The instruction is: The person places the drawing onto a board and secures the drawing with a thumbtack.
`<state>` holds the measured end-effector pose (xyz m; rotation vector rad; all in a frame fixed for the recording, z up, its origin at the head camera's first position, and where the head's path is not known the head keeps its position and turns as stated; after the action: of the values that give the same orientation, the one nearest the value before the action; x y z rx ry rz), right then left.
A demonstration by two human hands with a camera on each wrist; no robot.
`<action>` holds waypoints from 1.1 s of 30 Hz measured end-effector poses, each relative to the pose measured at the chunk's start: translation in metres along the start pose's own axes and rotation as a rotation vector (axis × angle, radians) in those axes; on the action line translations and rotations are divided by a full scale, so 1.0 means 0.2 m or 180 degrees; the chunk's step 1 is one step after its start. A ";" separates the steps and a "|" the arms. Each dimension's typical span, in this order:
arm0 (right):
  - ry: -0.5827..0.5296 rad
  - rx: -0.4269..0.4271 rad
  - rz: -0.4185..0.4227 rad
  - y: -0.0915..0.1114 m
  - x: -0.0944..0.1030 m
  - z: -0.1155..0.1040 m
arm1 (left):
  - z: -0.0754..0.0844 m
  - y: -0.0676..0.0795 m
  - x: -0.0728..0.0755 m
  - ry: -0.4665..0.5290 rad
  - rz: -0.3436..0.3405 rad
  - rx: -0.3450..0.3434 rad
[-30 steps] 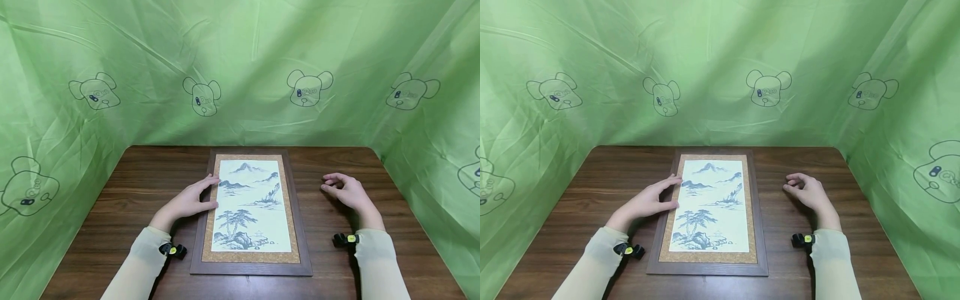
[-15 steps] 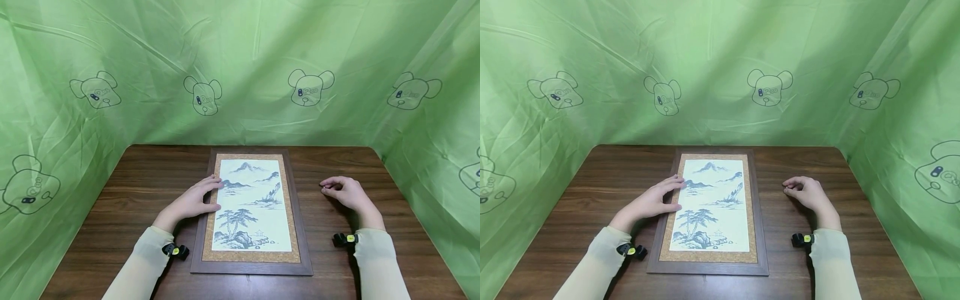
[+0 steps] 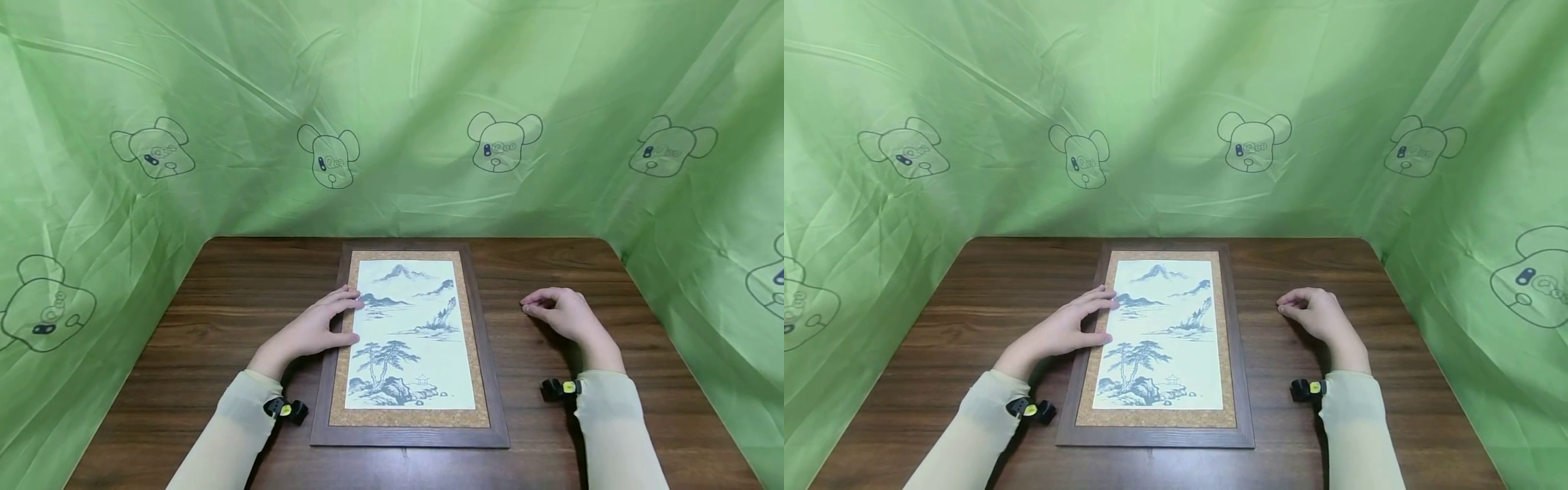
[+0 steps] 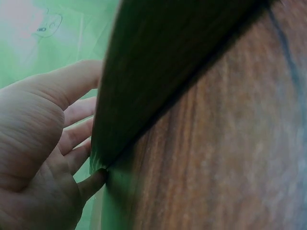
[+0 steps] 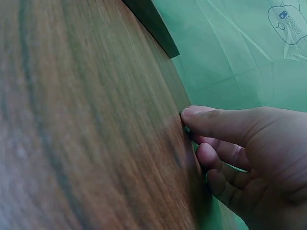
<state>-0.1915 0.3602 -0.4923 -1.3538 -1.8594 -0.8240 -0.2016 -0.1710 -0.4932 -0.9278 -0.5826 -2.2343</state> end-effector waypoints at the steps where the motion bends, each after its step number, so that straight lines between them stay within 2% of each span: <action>1: 0.0004 0.0000 -0.0004 0.00 0.00 0.00 | 0.00 0.00 0.00 0.0005 -0.0001 0.0000; 11: -0.0136 -0.0004 -0.0032 0.01 0.01 -0.01 | 0.01 0.01 0.00 0.0061 0.0017 -0.0017; 21: -0.0664 0.0164 0.0020 -0.01 0.01 -0.09 | 0.00 0.01 0.00 0.0084 0.0022 -0.0025; 24: -0.0712 0.0187 0.0003 -0.03 -0.01 -0.12 | -0.01 0.01 0.00 0.0084 0.0024 -0.0034; 33: -0.0721 0.0187 0.0251 -0.07 -0.08 -0.19 | -0.02 0.01 0.00 0.0115 0.0022 -0.0071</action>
<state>-0.1961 0.3177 -0.4853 -1.5249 -1.9699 -0.5914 -0.2022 -0.1738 -0.4963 -0.8975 -0.5384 -2.2507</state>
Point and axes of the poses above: each hand's wrist, its own y-axis away from the middle knuckle, its own x-axis out of the back of the hand, z = x × y, the point moved 1 cm from there along -y, towards the middle knuckle, and after that the axes turned 11 degrees about -z, right-handed, at the moved point
